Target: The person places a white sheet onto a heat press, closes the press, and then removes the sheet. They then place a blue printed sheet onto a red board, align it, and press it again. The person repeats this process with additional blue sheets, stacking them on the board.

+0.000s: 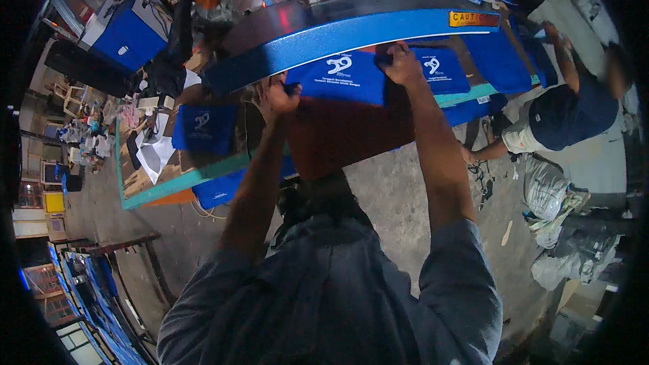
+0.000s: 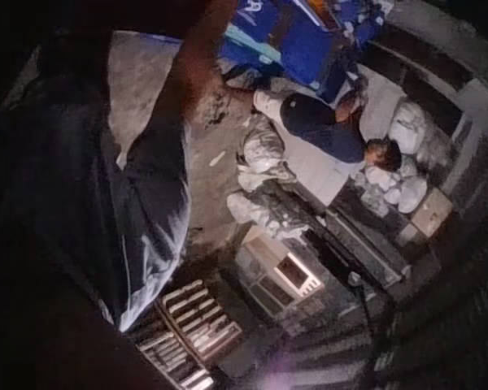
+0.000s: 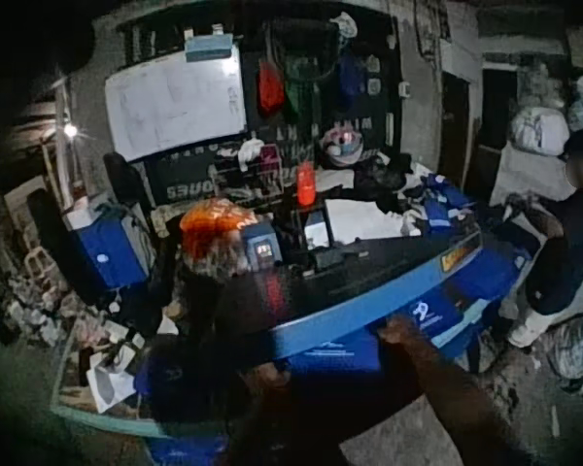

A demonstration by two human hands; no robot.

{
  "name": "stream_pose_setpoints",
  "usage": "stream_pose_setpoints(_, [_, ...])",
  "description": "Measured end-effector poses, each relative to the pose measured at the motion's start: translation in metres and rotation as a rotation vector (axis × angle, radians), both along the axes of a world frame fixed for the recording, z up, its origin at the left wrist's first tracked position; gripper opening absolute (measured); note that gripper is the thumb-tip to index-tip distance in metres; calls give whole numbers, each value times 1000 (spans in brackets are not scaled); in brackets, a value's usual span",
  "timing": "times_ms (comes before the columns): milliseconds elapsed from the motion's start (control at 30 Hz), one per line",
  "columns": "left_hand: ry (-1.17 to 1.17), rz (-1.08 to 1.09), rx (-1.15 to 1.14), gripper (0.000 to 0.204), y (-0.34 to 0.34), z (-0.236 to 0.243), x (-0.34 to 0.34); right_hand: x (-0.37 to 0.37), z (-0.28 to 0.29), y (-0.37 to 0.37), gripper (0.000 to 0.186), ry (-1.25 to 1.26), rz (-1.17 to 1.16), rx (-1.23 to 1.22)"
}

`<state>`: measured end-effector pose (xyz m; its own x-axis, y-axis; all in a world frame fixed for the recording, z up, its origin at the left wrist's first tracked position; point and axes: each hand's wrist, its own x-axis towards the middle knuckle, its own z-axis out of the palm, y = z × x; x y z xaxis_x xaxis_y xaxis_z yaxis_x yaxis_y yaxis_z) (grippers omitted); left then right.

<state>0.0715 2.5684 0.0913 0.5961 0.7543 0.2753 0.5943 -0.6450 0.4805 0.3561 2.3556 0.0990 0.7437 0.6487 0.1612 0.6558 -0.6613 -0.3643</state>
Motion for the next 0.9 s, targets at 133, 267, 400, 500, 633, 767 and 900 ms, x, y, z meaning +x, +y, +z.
stream_pose_setpoints(133, [-156, -13, -217, 57, 3, -1, -20, -2, 13, 8, 37, 10, 68, -334])
stream_pose_setpoints(267, [-429, -170, -377, 36, -14, 6, -48, -9, 16, 12, 39, -119, 162, -33])
stream_pose_setpoints(400, [-695, -433, -935, 35, -54, 22, -93, -57, 39, 17, 32, 391, -26, 440])
stream_pose_setpoints(500, [-775, -436, -1704, 60, -88, 32, -108, -138, 82, 21, 17, 709, -66, 514])
stream_pose_setpoints(633, [-923, -473, -2567, 93, -76, 34, -129, -269, 129, 51, 8, 645, 370, 537])
stream_pose_setpoints(767, [-1374, -448, -2597, 106, -17, 23, -181, -349, 134, 106, 8, 1181, 318, 735])
stream_pose_setpoints(900, [-1150, -129, -2318, 102, 43, 9, -240, -386, 117, 185, 10, 1321, 376, 857])
